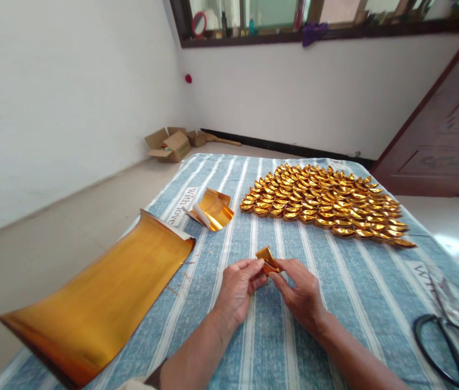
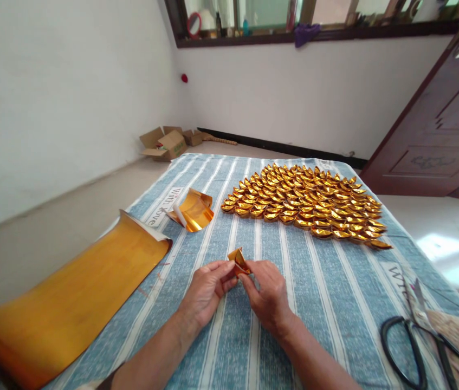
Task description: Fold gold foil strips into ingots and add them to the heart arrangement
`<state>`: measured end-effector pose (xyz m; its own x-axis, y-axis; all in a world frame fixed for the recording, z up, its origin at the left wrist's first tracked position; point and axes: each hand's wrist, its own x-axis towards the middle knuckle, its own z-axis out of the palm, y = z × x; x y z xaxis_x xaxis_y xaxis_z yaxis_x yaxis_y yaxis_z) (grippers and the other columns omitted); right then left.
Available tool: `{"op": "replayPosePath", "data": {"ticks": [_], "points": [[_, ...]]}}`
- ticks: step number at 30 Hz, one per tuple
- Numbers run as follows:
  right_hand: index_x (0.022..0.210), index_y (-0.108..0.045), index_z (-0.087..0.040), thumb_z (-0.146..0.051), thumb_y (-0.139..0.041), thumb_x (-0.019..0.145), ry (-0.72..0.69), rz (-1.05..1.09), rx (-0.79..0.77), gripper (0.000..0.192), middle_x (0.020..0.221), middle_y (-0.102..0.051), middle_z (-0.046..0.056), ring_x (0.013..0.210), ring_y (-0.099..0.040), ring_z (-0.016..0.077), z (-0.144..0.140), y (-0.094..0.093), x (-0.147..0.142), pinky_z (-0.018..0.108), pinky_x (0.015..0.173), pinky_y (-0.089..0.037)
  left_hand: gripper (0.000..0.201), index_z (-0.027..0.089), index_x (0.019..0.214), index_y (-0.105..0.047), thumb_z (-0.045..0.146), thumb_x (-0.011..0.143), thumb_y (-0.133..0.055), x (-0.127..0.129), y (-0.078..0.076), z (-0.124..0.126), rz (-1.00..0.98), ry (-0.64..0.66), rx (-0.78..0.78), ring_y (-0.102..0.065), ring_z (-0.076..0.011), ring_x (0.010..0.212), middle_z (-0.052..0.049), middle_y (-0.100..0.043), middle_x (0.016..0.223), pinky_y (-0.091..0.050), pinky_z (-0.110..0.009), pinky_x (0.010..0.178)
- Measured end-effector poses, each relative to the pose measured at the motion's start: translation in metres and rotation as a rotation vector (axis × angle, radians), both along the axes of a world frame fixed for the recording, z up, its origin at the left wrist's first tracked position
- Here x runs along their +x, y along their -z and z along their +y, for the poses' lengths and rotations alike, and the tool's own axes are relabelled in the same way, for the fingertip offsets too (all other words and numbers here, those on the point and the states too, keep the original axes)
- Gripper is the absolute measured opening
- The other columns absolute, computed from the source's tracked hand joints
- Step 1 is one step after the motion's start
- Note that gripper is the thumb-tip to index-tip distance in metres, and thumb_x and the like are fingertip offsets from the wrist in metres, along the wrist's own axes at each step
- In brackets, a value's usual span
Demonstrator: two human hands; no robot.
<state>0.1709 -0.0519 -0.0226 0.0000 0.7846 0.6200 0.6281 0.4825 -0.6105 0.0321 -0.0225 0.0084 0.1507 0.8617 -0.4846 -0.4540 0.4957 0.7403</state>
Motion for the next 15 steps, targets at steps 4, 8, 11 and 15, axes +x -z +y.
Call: {"op": "replayPosePath", "data": {"ticks": [4, 8, 11, 15], "points": [[0.102, -0.064, -0.018, -0.022, -0.058, 0.089, 0.01, -0.003, 0.017, 0.016, 0.084, -0.07, 0.005, 0.076, -0.064, 0.0189, 0.0007, 0.0012, 0.0, 0.031, 0.07, -0.05, 0.008, 0.006, 0.077, -0.071, 0.014, 0.074, -0.071, -0.0014, 0.0002, 0.0003, -0.028, 0.02, -0.015, -0.064, -0.0117, 0.067, -0.009, -0.071, 0.077, -0.051, -0.017, 0.056], [0.102, -0.063, -0.018, -0.021, -0.058, 0.088, 0.021, -0.004, 0.058, 0.015, 0.085, -0.071, 0.005, 0.075, -0.064, 0.0182, 0.0016, 0.003, 0.0002, 0.031, 0.069, -0.05, 0.009, 0.006, 0.077, -0.072, 0.014, 0.073, -0.072, -0.0008, -0.0015, 0.0014, -0.047, 0.043, -0.021, -0.063, -0.0111, 0.066, -0.009, -0.07, 0.077, -0.049, -0.016, 0.053], [0.101, -0.064, -0.019, -0.021, -0.057, 0.089, 0.016, -0.009, 0.057, 0.014, 0.086, -0.071, 0.005, 0.076, -0.064, 0.0177, 0.0018, 0.0023, 0.0, 0.03, 0.07, -0.05, 0.008, 0.007, 0.077, -0.072, 0.014, 0.073, -0.072, 0.0002, -0.0026, 0.0012, -0.051, 0.041, -0.013, -0.062, -0.0106, 0.064, -0.008, -0.069, 0.076, -0.049, -0.016, 0.053], [0.102, -0.064, -0.019, -0.022, -0.058, 0.089, 0.014, -0.01, 0.026, 0.015, 0.085, -0.071, 0.004, 0.077, -0.064, 0.0178, 0.0009, 0.0, -0.0001, 0.03, 0.07, -0.05, 0.009, 0.006, 0.079, -0.072, 0.014, 0.075, -0.07, 0.001, -0.0031, 0.0008, -0.056, 0.055, -0.007, -0.061, -0.0105, 0.064, -0.009, -0.069, 0.077, -0.048, -0.016, 0.052]]}}
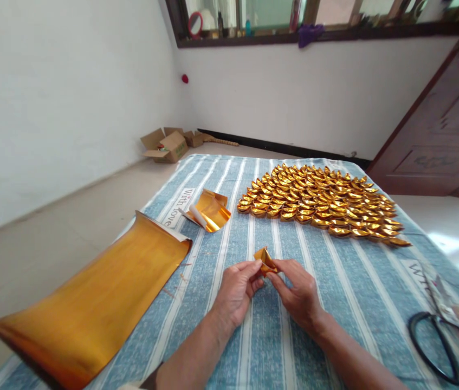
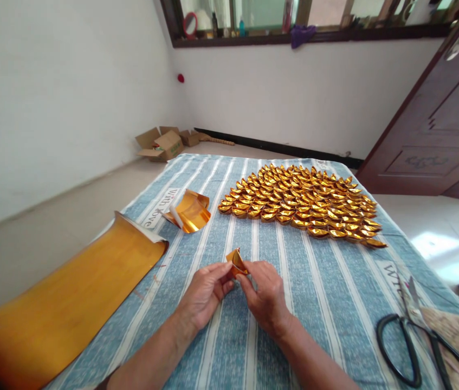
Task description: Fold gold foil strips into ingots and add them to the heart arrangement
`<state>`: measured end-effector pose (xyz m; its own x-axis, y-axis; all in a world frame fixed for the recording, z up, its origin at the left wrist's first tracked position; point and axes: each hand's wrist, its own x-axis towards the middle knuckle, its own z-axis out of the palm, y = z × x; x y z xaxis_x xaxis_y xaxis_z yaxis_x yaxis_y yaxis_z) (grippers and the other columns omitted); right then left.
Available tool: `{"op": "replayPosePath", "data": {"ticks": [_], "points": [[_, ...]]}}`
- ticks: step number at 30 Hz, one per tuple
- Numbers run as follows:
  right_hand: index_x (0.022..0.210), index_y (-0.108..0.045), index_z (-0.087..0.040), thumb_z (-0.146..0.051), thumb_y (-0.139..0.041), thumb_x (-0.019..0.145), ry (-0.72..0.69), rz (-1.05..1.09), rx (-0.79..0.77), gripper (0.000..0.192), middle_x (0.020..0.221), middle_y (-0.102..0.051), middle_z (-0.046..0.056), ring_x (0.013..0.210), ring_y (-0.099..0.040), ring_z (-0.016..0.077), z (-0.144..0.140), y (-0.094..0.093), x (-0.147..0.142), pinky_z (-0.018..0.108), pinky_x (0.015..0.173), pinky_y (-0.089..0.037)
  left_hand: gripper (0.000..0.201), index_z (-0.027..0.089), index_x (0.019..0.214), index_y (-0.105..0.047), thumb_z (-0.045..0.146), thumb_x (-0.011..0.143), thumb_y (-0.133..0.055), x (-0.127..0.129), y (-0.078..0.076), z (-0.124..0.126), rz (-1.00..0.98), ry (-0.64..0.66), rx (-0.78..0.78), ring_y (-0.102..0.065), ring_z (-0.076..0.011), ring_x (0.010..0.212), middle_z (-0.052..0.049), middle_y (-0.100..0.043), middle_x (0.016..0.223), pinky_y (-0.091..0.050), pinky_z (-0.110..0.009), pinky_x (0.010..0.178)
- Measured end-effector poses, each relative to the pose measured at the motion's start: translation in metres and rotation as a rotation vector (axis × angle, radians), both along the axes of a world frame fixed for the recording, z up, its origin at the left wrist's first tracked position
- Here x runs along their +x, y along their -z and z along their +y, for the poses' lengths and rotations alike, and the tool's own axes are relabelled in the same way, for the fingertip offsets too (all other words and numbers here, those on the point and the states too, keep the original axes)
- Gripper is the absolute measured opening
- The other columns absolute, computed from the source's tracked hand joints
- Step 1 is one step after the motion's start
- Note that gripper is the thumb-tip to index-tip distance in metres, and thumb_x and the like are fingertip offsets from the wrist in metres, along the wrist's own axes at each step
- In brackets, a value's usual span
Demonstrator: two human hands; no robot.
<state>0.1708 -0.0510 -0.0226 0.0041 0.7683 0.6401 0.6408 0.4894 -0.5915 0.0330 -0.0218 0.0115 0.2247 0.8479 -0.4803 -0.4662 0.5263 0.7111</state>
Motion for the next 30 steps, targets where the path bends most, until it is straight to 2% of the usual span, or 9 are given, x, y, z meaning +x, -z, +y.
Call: {"op": "replayPosePath", "data": {"ticks": [11, 18, 30], "points": [[0.103, -0.064, -0.018, -0.021, -0.057, 0.088, -0.01, 0.003, 0.015, 0.016, 0.084, -0.071, 0.005, 0.076, -0.065, 0.0185, -0.0013, 0.0001, 0.0015, 0.031, 0.07, -0.05, 0.009, 0.006, 0.079, -0.071, 0.011, 0.08, -0.064, -0.0001, -0.0005, -0.0001, -0.052, 0.044, -0.026, -0.061, -0.0102, 0.065, -0.009, -0.068, 0.078, -0.05, -0.017, 0.054], [0.103, -0.064, -0.018, -0.023, -0.056, 0.089, 0.004, -0.013, 0.011, 0.016, 0.084, -0.071, 0.005, 0.075, -0.065, 0.0177, -0.0022, 0.0005, 0.0031, 0.031, 0.07, -0.05, 0.008, 0.007, 0.079, -0.071, 0.013, 0.079, -0.067, -0.0008, 0.0009, 0.0007, -0.057, 0.092, -0.03, -0.06, -0.0091, 0.063, -0.008, -0.068, 0.077, -0.048, -0.015, 0.051], [0.105, -0.065, -0.017, -0.024, -0.053, 0.091, 0.016, -0.098, 0.04, 0.02, 0.077, -0.069, 0.006, 0.074, -0.065, 0.0184, -0.0024, 0.0027, 0.0049, 0.032, 0.069, -0.051, 0.011, 0.007, 0.077, -0.072, 0.018, 0.075, -0.072, 0.001, -0.0004, -0.0013, -0.054, 0.101, 0.002, -0.059, -0.0086, 0.062, -0.007, -0.068, 0.075, -0.047, -0.015, 0.051]]}}
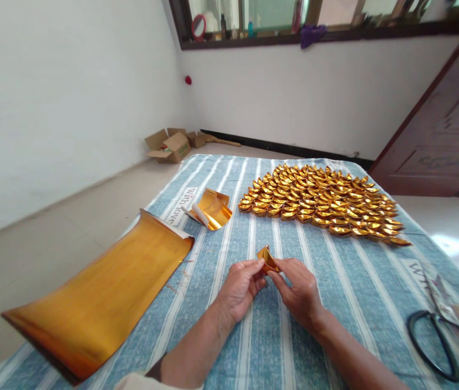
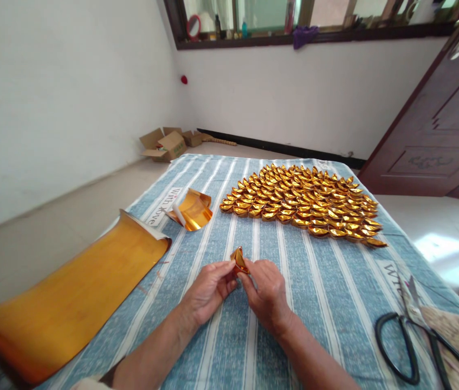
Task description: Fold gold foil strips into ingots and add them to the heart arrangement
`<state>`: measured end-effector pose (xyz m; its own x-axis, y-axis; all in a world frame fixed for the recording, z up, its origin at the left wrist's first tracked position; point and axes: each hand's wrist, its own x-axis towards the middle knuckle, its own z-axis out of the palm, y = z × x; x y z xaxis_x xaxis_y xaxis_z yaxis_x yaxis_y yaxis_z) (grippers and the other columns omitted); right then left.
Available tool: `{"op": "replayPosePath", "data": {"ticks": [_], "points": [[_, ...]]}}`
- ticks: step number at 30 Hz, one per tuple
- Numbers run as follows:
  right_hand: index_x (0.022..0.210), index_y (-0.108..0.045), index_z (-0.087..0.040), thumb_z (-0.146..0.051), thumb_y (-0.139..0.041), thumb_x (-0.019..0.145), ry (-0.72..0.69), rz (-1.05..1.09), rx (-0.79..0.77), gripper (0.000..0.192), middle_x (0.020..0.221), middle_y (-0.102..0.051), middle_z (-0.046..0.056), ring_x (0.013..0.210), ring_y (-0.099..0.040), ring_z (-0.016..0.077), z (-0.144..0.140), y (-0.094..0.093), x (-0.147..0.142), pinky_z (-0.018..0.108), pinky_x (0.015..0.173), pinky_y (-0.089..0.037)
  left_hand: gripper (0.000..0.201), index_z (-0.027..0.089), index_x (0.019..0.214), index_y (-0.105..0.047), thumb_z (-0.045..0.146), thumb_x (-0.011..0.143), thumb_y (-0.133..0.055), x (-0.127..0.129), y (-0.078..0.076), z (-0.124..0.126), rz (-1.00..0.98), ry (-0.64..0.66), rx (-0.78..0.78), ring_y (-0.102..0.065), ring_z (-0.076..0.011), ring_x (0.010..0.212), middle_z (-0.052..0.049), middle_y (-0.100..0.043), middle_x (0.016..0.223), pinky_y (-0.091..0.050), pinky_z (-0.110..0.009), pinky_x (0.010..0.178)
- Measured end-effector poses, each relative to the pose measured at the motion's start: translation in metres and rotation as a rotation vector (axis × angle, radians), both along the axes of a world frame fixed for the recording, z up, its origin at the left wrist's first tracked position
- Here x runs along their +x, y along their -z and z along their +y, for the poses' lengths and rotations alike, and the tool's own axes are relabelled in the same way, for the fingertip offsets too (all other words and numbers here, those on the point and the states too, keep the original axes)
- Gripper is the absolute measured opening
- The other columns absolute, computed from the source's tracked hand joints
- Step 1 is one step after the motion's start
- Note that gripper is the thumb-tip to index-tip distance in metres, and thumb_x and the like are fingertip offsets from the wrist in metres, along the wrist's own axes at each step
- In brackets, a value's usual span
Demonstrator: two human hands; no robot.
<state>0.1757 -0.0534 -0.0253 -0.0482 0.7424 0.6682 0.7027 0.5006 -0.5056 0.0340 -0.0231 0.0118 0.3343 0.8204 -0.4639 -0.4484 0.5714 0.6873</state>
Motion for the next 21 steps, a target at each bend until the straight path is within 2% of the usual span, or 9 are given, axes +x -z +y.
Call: {"op": "replayPosePath", "data": {"ticks": [13, 21], "points": [[0.104, -0.066, -0.015, -0.027, -0.054, 0.091, 0.013, -0.038, 0.043, 0.021, 0.073, -0.068, 0.006, 0.07, -0.063, 0.018, 0.0, 0.0041, -0.0013, 0.032, 0.066, -0.05, 0.011, 0.006, 0.074, -0.071, 0.016, 0.078, -0.068, 0.0017, 0.0024, -0.0008, -0.003, -0.006, 0.021, -0.058, -0.0081, 0.058, -0.006, -0.066, 0.069, -0.046, -0.015, 0.051], [0.107, -0.065, -0.014, -0.025, -0.054, 0.091, 0.016, -0.12, 0.081, 0.022, 0.072, -0.066, 0.006, 0.073, -0.063, 0.0192, -0.0013, 0.0001, -0.0011, 0.033, 0.069, -0.05, 0.007, 0.008, 0.075, -0.07, 0.014, 0.078, -0.068, 0.0007, 0.0025, -0.0008, -0.051, -0.023, -0.033, -0.06, -0.0084, 0.059, -0.006, -0.067, 0.071, -0.047, -0.015, 0.05]]}}
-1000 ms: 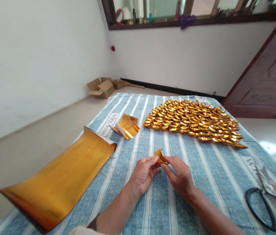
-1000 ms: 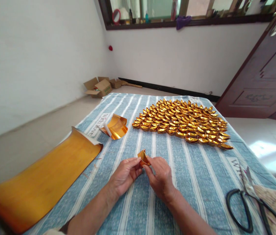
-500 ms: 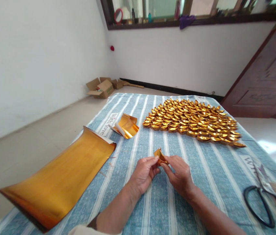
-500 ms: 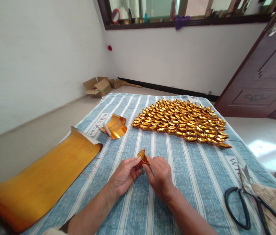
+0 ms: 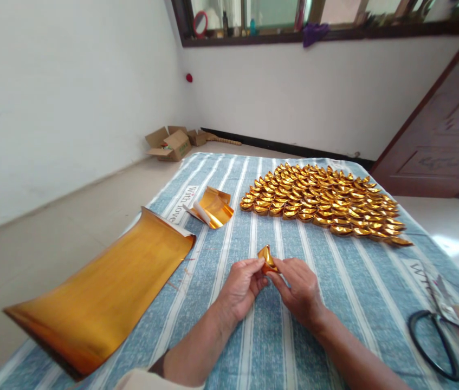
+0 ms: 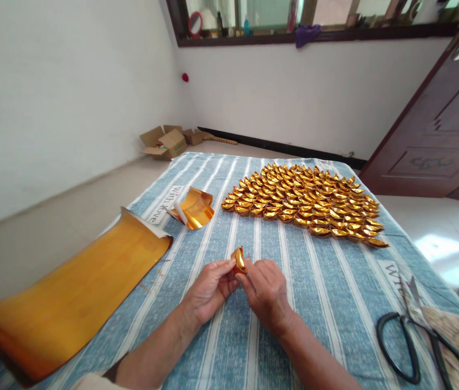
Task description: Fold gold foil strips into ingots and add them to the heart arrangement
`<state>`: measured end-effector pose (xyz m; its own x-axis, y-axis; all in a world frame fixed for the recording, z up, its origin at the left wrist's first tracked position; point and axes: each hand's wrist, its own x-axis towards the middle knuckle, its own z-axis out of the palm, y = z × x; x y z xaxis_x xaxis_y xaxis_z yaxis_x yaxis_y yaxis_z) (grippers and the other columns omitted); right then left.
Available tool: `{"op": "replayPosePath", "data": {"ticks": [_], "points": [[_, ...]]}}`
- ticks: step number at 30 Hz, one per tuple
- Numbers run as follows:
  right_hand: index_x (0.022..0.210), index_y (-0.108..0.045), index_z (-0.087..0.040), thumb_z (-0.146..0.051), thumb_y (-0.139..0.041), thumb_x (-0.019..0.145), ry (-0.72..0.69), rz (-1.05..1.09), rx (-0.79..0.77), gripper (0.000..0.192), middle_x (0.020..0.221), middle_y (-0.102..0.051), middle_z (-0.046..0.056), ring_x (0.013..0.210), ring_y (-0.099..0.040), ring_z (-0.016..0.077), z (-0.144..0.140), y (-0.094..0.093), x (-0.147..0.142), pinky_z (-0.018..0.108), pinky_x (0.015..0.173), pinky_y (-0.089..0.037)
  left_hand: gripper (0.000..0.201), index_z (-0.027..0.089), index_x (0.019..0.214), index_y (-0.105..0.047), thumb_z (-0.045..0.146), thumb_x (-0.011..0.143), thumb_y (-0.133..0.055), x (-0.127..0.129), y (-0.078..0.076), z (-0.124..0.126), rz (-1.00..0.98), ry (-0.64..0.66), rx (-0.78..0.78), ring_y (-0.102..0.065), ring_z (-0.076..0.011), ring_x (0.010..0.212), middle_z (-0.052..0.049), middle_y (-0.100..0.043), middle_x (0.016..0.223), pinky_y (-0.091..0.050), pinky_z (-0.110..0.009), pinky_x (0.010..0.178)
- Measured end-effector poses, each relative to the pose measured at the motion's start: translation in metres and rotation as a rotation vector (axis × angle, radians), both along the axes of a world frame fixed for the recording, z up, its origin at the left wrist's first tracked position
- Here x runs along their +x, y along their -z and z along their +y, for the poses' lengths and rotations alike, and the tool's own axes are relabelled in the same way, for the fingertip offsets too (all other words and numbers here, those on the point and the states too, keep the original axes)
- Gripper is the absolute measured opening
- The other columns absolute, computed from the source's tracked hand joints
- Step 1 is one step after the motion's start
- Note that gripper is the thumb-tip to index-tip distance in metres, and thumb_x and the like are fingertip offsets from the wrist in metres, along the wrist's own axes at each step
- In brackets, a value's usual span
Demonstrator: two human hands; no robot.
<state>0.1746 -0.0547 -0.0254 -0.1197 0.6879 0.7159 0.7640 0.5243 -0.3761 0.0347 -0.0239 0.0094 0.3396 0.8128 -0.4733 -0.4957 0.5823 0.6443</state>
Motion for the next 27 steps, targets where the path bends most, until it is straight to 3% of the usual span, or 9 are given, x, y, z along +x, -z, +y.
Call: {"op": "replayPosePath", "data": {"ticks": [20, 27], "points": [[0.108, -0.064, -0.014, -0.023, -0.054, 0.091, 0.008, -0.035, 0.043, 0.021, 0.069, -0.066, 0.005, 0.068, -0.062, 0.0182, 0.0011, -0.0005, 0.0005, 0.032, 0.066, -0.049, 0.01, 0.008, 0.08, -0.07, 0.015, 0.082, -0.063, 0.0002, 0.0072, 0.0009, -0.081, 0.04, -0.016, -0.063, -0.0128, 0.067, -0.01, -0.069, 0.079, -0.053, -0.022, 0.064], [0.106, -0.063, -0.013, -0.022, -0.057, 0.09, -0.007, -0.041, 0.053, 0.02, 0.07, -0.066, 0.006, 0.067, -0.06, 0.0185, 0.0011, -0.0019, 0.0, 0.032, 0.065, -0.048, 0.011, 0.008, 0.079, -0.069, 0.013, 0.083, -0.061, 0.0007, 0.0067, 0.001, -0.097, 0.031, -0.019, -0.062, -0.0116, 0.064, -0.008, -0.067, 0.073, -0.052, -0.02, 0.06]]}}
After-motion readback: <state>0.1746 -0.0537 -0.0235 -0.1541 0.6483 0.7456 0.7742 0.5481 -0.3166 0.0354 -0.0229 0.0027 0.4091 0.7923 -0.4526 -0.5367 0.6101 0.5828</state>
